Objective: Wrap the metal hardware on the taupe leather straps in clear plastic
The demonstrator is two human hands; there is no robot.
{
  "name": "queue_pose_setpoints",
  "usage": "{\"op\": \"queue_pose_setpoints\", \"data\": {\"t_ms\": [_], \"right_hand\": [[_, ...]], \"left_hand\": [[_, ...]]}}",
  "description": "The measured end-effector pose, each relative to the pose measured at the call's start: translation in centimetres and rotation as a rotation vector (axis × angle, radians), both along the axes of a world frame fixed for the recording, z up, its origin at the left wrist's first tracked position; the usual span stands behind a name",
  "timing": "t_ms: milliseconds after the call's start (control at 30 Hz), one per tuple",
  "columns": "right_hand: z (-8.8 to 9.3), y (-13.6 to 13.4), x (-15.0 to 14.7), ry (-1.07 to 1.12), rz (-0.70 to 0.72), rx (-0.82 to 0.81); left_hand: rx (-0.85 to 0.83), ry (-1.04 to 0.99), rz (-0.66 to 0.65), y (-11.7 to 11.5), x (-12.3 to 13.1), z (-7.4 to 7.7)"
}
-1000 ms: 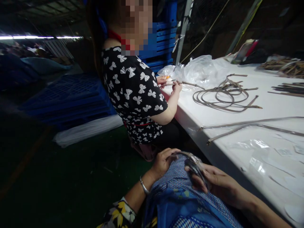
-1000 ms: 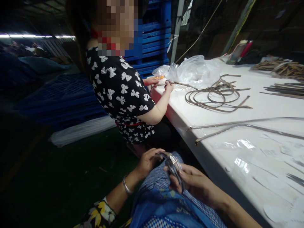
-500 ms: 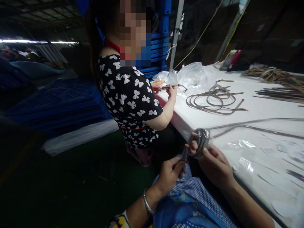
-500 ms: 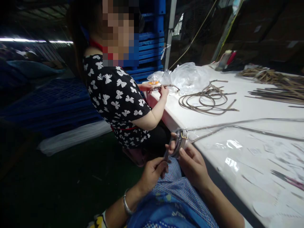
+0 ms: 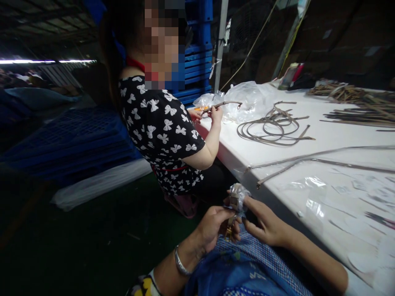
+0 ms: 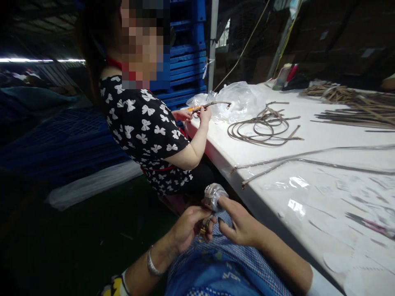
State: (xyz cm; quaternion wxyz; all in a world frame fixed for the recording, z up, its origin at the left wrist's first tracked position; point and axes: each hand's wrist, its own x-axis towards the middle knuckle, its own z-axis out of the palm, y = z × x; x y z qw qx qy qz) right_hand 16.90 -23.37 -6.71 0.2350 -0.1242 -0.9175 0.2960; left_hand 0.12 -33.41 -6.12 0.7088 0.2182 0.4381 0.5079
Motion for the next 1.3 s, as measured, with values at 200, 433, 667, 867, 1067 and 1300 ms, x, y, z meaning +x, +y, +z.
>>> {"op": "queue_pose_setpoints", "data": {"t_ms": [200, 433, 667, 867, 1067, 1300], "right_hand": [[-0.5, 0.1, 0.0, -0.011, 0.012, -0.063], [-2.2, -1.1, -1.1, 0.415, -0.216, -1.071], [-3.5, -2.4, -2.6, 0.808, -0.226, -1.493], [-3.4, -2.3, -2.0, 0.874, -0.206, -1.363], [-3.3, -1.7, 0.0, 0.857, -0.130, -1.298], [-2.2, -2.3, 3.0, 0.744, -0.164, -1.054]], "left_hand": [[-0.147, -0.143, -0.100, 0.7, -0.2, -0.9], [0.038, 0.068, -0.009, 0.9, -0.6, 0.7], [0.480, 0.986, 0.150, 2.0, 1.3, 0.4], [0.474, 1.016, 0.025, 3.9, 1.8, -0.4], [0.522, 0.946, -0.140, 5.4, 2.0, -0.3], [0.744, 1.174, -0.257, 5.5, 2.3, 0.3]]}}
